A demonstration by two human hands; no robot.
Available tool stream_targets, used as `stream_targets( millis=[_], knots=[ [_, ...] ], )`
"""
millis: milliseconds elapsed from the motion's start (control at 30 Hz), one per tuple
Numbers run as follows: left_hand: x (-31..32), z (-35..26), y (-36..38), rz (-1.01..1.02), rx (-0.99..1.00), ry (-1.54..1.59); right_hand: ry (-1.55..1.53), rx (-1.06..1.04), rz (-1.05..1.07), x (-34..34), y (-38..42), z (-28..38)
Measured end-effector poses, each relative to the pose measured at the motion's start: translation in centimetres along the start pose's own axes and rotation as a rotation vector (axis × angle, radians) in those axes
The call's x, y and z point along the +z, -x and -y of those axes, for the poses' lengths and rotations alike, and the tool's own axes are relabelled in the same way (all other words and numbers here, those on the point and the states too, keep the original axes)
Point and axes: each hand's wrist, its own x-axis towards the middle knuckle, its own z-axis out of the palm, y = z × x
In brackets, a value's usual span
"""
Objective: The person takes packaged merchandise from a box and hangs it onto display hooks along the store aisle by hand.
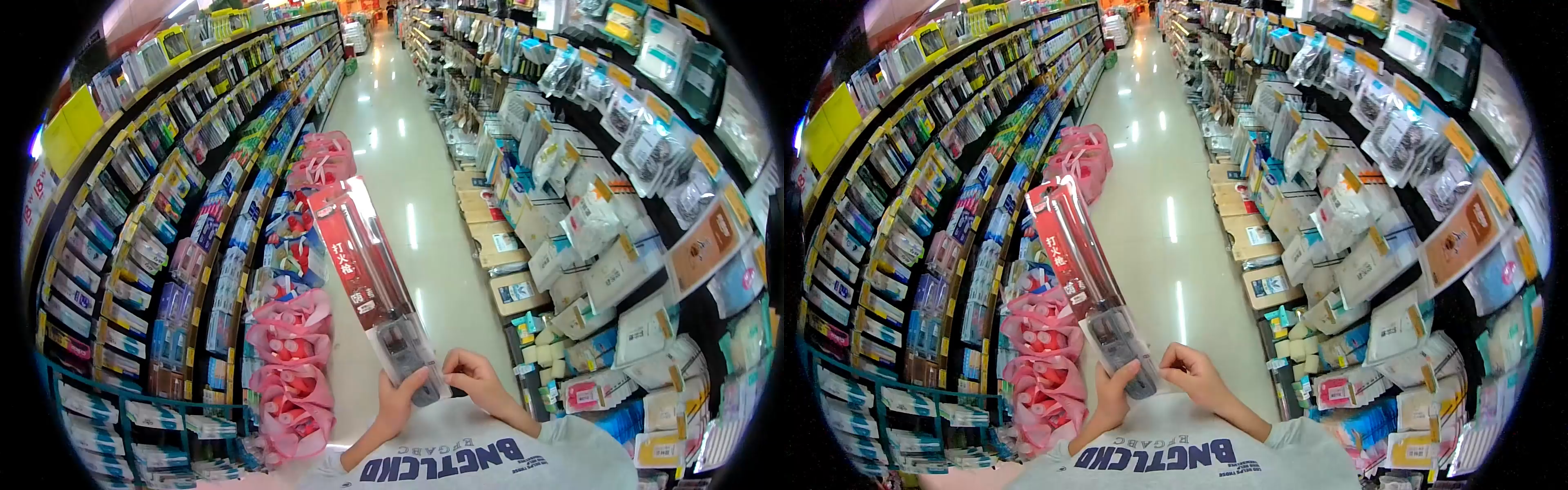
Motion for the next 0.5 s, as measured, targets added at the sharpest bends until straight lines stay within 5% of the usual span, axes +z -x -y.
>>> stream_targets(
  millis=[500],
  knots=[
    [7.6, -2.3, -22.7, -0.250, 0.241, 0.120, 0.263, -0.116, 0.183, -12.9, -20.2, 6.0]
  ],
)
